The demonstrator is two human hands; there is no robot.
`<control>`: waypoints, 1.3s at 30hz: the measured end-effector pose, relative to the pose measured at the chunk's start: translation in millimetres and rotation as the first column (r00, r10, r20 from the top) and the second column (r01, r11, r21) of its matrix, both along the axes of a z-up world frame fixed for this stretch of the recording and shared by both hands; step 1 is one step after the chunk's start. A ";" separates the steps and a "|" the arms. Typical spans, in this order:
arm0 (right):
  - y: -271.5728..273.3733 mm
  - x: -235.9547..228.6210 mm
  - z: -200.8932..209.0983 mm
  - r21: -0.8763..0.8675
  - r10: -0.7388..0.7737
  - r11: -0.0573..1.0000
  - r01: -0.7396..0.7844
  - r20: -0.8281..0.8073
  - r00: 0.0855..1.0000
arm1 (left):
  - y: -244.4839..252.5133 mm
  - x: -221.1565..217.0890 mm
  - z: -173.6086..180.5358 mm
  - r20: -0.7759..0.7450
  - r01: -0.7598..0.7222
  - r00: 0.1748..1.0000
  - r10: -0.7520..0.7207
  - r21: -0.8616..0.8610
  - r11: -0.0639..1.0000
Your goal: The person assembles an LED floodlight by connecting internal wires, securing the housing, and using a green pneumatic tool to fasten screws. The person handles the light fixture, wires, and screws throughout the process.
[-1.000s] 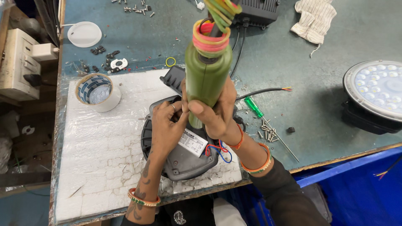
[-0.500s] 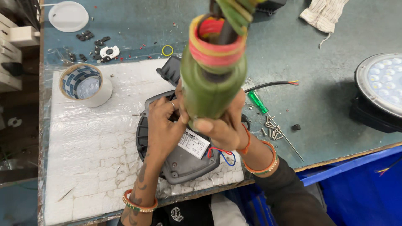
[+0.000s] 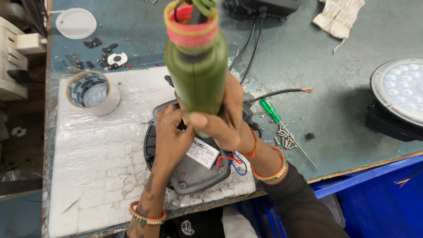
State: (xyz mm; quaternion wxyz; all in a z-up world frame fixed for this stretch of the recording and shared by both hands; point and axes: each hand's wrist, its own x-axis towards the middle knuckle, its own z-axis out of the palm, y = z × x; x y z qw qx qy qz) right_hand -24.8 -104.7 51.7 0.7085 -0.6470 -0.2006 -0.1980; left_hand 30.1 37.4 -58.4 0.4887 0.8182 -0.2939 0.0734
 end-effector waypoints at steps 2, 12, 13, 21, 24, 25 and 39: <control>-6.8 -4.1 -10.1 -0.038 -0.015 0.999 0.016 0.013 1.000 | -0.6 1.6 -5.0 -0.019 -0.005 1.000 0.005 0.024 1.000; -8.4 0.4 -23.9 -0.194 -0.075 0.973 0.125 0.245 0.967 | -0.5 -0.7 15.6 0.046 0.098 0.995 -0.093 -0.117 0.988; -5.8 -0.9 -22.0 -0.130 -0.074 0.986 0.105 0.221 0.972 | -0.8 -1.7 14.2 0.020 0.000 1.000 0.000 0.008 1.000; 6.6 -8.1 -22.1 -0.042 -0.189 0.978 0.205 0.253 0.949 | -1.5 -0.4 -2.5 0.019 -0.025 0.999 0.027 -0.057 0.998; 8.3 -4.5 -13.5 -0.110 -0.270 0.942 0.316 0.308 0.912 | -0.9 -1.5 1.1 -0.059 -0.022 0.998 0.018 -0.065 0.998; 8.0 -3.2 -8.0 -0.070 -0.266 0.951 0.301 0.308 0.914 | -0.7 -2.0 3.3 -0.103 -0.017 0.995 0.010 -0.068 0.998; -30.9 -38.5 93.8 -0.119 -0.214 0.959 0.259 0.300 0.930 | 0.4 -9.3 8.1 0.055 -0.166 0.983 0.176 -0.156 0.974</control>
